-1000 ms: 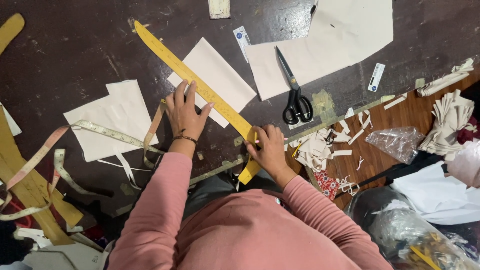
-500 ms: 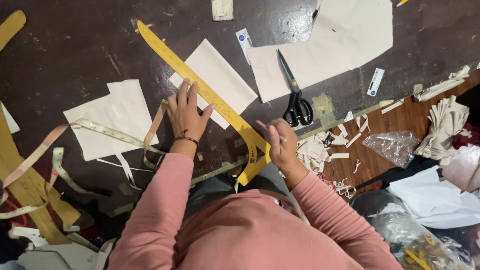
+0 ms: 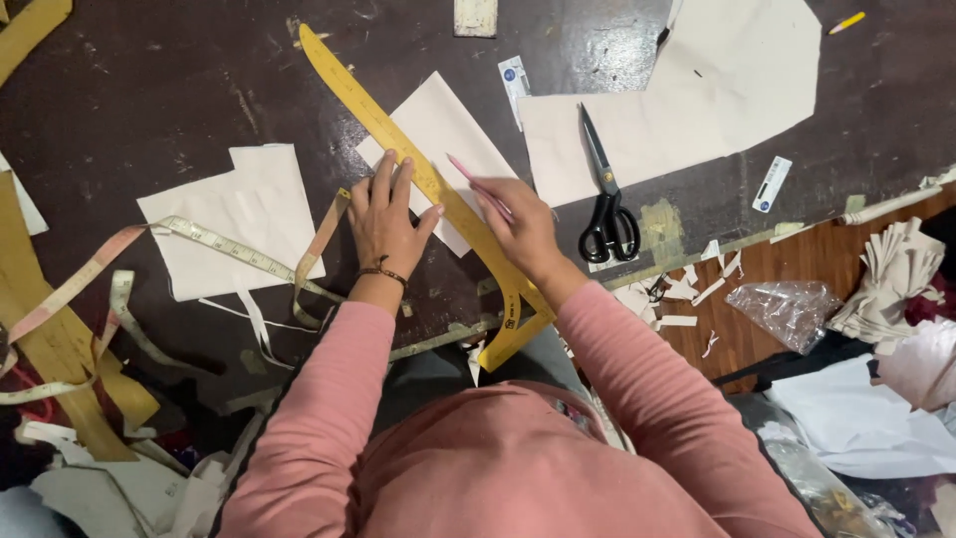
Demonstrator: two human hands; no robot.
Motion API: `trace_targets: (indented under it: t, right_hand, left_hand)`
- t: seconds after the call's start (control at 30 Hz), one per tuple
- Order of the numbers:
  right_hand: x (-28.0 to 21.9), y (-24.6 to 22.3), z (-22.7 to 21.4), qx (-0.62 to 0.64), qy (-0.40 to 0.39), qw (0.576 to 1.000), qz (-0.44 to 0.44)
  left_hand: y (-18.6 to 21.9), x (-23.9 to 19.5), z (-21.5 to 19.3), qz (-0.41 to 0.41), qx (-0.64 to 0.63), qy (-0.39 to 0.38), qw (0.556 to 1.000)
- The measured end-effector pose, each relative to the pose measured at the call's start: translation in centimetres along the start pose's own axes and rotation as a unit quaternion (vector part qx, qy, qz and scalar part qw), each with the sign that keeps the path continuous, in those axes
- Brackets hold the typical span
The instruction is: Marking fabric with a pencil and ruler before cutting out pattern pieces with scissors.
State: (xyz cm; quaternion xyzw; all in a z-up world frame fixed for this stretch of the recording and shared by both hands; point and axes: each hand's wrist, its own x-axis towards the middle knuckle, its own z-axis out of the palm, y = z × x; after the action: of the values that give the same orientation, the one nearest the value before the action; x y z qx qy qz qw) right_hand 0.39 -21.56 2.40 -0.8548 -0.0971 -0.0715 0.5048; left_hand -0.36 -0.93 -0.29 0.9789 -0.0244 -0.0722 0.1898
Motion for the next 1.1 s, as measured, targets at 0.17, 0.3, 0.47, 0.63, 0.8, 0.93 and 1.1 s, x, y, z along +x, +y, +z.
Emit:
trace_targets:
  t: [0.17, 0.3, 0.47, 0.63, 0.8, 0.93, 1.1]
  right_hand:
    - [3.4, 1.2, 2.8, 0.001, -0.065, 0.997, -0.045]
    - [4.5, 1.7, 3.3, -0.031, -0.105, 0.991, -0.073]
    - [4.8, 2.5, 3.6, -0.054, -0.119, 0.987, -0.097]
    - [5.7, 2.5, 4.5, -0.084, -0.120, 0.982, -0.119]
    - [6.8, 1.4, 5.0, -0.110, -0.124, 0.976, -0.139]
    - [5.8, 1.6, 3.0, -0.128, -0.143, 0.969, -0.158]
    - [1.2, 0.7, -2.5, -0.138, -0.205, 0.956, -0.160]
  left_hand:
    - [0.2, 0.3, 0.1, -0.010, 0.001, -0.013, 1.000]
    - [0.2, 0.5, 0.3, -0.011, 0.027, -0.029, 0.999]
    - [0.8, 0.8, -0.2, -0.007, 0.059, -0.040, 0.997]
    - [1.0, 1.3, -0.3, 0.015, 0.072, -0.025, 0.997]
    - [0.4, 1.4, 0.8, 0.052, 0.034, -0.005, 0.998]
    - [0.5, 1.4, 0.5, 0.067, 0.047, 0.013, 0.997]
    - [0.8, 1.4, -0.3, 0.061, 0.043, 0.007, 0.997]
